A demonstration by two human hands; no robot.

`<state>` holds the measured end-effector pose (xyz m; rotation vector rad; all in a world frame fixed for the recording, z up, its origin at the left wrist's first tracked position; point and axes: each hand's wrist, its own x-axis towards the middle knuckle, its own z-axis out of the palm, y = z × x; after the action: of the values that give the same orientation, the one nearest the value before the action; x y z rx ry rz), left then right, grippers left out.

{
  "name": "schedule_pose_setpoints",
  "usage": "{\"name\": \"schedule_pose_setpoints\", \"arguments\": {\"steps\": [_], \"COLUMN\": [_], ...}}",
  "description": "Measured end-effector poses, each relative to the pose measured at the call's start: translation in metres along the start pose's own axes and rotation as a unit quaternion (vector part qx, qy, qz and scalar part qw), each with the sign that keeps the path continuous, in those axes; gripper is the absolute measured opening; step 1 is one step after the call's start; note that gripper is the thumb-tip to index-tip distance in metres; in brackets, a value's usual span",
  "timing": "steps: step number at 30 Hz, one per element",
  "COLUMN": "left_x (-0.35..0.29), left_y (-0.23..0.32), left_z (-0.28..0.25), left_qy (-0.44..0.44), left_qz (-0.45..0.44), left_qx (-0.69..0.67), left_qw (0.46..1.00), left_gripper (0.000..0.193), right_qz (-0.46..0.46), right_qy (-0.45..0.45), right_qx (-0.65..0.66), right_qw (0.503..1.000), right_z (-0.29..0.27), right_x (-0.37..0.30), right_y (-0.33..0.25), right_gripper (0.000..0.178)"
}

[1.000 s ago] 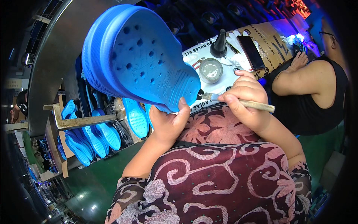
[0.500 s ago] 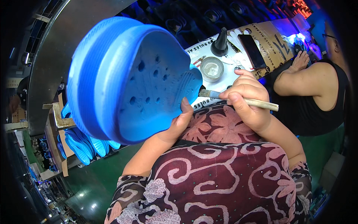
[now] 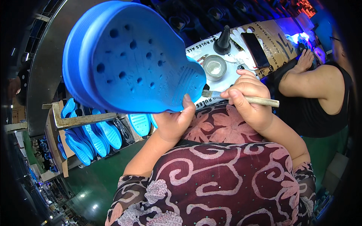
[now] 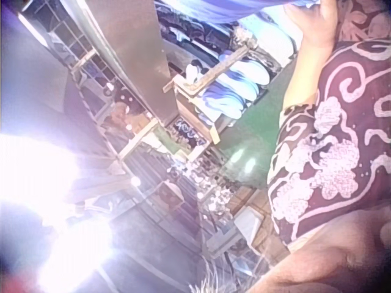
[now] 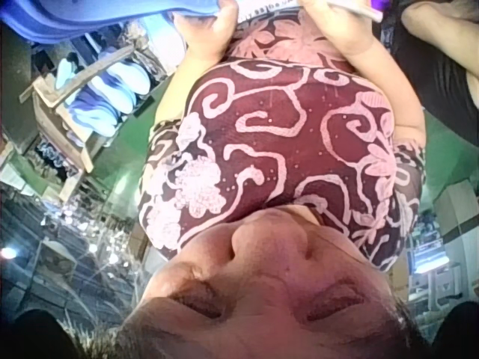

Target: The person applies adhesive to shoe soles using a brush and places each sole onto an upper conveyor belt.

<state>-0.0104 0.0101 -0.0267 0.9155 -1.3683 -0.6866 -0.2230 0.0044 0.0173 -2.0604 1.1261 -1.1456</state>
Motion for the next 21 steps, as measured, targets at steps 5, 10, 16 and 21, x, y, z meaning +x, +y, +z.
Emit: {"name": "schedule_pose_setpoints", "arguments": {"steps": [5,10,16,21], "left_x": [0.0010,0.0011,-0.0005,0.0006], "left_y": [0.0027,0.0042,0.0035,0.0053], "left_z": [0.0003,0.0004,-0.0012,0.0016], "left_qy": [-0.002,0.003,-0.011,-0.007], "left_qz": [-0.010,-0.034,-0.025,-0.030], "left_qx": [0.030,0.026,0.033,0.027], "left_qw": [0.999,0.999,0.999,0.999], "left_gripper": [0.028,0.027,0.025,0.024], "right_qz": [0.060,0.030,0.030,0.019], "right_qy": [0.032,0.015,0.041,0.014], "right_qx": [0.055,0.002,0.011,0.026], "right_qw": [0.996,0.999,0.999,0.999], "right_z": [-0.0009,0.0022,-0.0040,0.0008], "right_x": [-0.0010,0.0012,-0.0023,0.0004], "right_y": [0.0003,0.0010,0.0031,0.0013], "right_gripper": [0.021,0.021,0.019,0.020]}}
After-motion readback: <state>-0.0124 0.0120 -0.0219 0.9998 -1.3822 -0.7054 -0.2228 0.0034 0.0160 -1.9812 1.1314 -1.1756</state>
